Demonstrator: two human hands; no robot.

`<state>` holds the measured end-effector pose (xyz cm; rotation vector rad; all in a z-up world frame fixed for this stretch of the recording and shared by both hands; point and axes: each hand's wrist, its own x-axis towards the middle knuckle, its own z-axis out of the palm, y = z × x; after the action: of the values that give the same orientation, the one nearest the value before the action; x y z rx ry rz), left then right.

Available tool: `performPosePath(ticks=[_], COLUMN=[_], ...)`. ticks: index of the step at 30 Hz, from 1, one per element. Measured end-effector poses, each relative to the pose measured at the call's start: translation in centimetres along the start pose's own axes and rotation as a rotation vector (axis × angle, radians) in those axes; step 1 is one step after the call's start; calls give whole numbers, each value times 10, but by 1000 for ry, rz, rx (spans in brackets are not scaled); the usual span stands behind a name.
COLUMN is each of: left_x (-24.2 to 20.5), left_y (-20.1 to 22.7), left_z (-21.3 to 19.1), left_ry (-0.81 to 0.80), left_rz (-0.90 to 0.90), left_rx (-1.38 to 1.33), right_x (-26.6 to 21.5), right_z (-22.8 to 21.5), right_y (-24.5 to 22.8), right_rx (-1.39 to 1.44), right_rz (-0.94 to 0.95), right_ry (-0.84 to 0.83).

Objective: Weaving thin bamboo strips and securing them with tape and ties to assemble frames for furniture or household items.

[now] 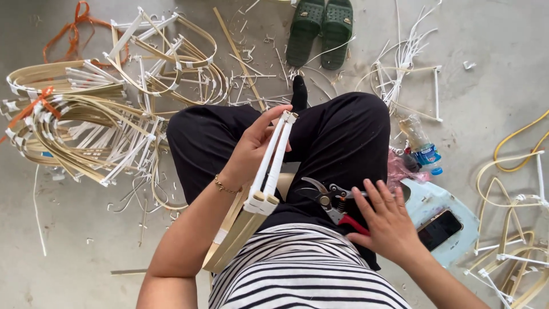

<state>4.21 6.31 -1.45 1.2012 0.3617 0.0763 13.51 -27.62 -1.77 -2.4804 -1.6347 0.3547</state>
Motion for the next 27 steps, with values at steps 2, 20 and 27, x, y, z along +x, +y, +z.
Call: performPosePath(ticks=[2,20,27], left_x=[-1,-15,-24], left_y=[-1,81,65], left_z=[0,9,36], left_ry=[22,107,40], left_rz=[-21,554,625], left_rx=[-13,720,655], right_x=[-12,15,48], right_z=[4,-104,-109], right_y=[13,27,-11], right_rx=[12,1292,797], right_rz=[24,389,95], right_ry=[-26,-103,-31])
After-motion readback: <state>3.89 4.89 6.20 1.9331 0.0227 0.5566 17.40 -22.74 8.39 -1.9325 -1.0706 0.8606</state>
